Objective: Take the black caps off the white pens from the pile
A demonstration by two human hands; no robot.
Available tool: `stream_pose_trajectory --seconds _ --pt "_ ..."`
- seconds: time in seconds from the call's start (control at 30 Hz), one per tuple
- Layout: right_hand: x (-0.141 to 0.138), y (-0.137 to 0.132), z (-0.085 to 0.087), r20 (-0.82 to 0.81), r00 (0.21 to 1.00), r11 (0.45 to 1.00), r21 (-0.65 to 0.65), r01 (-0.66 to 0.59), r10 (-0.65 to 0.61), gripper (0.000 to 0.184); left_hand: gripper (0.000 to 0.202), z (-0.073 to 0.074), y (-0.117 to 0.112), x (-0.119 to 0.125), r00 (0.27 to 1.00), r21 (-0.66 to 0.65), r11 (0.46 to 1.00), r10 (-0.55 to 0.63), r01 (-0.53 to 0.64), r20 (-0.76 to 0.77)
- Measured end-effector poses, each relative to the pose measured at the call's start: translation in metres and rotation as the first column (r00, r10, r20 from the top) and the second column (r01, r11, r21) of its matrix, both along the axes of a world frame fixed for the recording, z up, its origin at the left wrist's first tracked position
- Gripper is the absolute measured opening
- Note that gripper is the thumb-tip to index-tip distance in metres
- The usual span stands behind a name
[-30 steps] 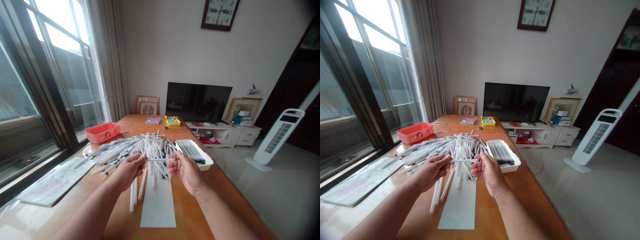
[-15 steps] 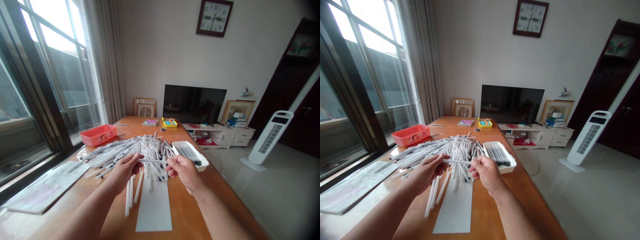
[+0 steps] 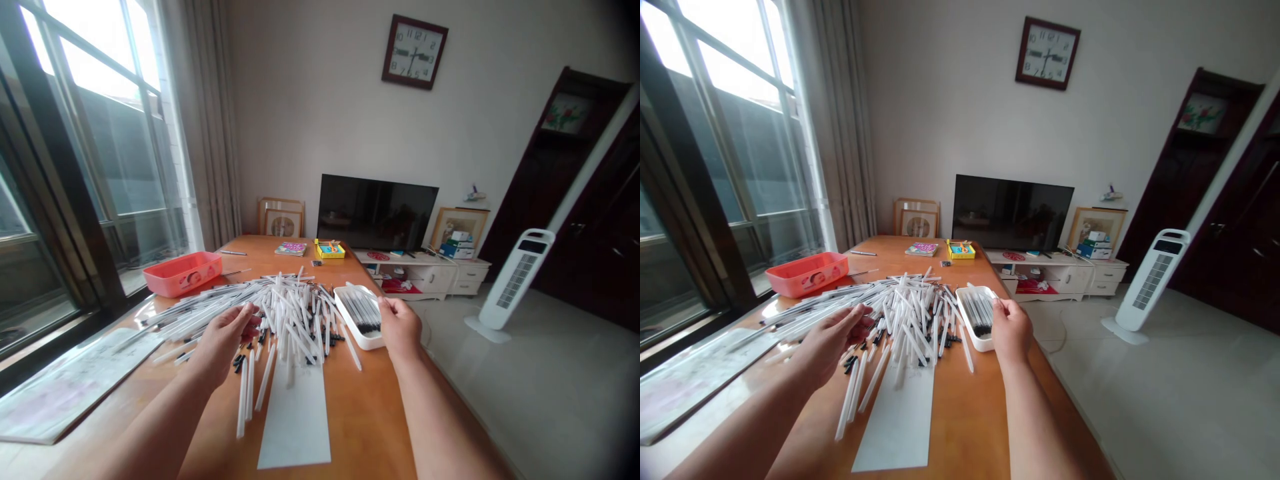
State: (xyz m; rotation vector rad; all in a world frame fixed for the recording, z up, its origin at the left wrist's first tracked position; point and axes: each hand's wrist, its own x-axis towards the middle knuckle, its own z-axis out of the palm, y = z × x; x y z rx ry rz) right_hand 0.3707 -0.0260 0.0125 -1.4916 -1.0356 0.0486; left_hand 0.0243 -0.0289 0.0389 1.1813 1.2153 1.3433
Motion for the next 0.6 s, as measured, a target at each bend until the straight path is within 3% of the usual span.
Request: stream_pose_trajectory --seconds 0.1,0.23,0.43,0.6 --pt "0.005 0.002 -0.005 0.217 0.969 0.988 -0.076 0.136 -0.117 0.038 0.056 -0.002 0.003 -0.004 0.999 -0.011 1.000 0.025 -0.025 0.021" --pt "0.001 0.002 -0.008 0.372 0.917 0.960 -0.170 0.223 -0.147 0.031 0.055 -0.006 0.010 -0.010 0.998 -0.010 0.999 0.048 -0.048 0.038" --pt "-0.005 0.001 -0.010 0.442 0.890 0.932 -0.264 0.250 -0.113 0.025 0.054 -0.005 0.011 -0.013 0.995 -0.013 0.995 0.101 -0.101 0.015" --pt "-0.004 0.000 -0.009 0.468 0.880 0.943 -0.249 0.222 -0.084 0.031 0.056 -0.004 0.012 -0.014 0.992 -0.015 0.992 0.128 -0.128 -0.019"
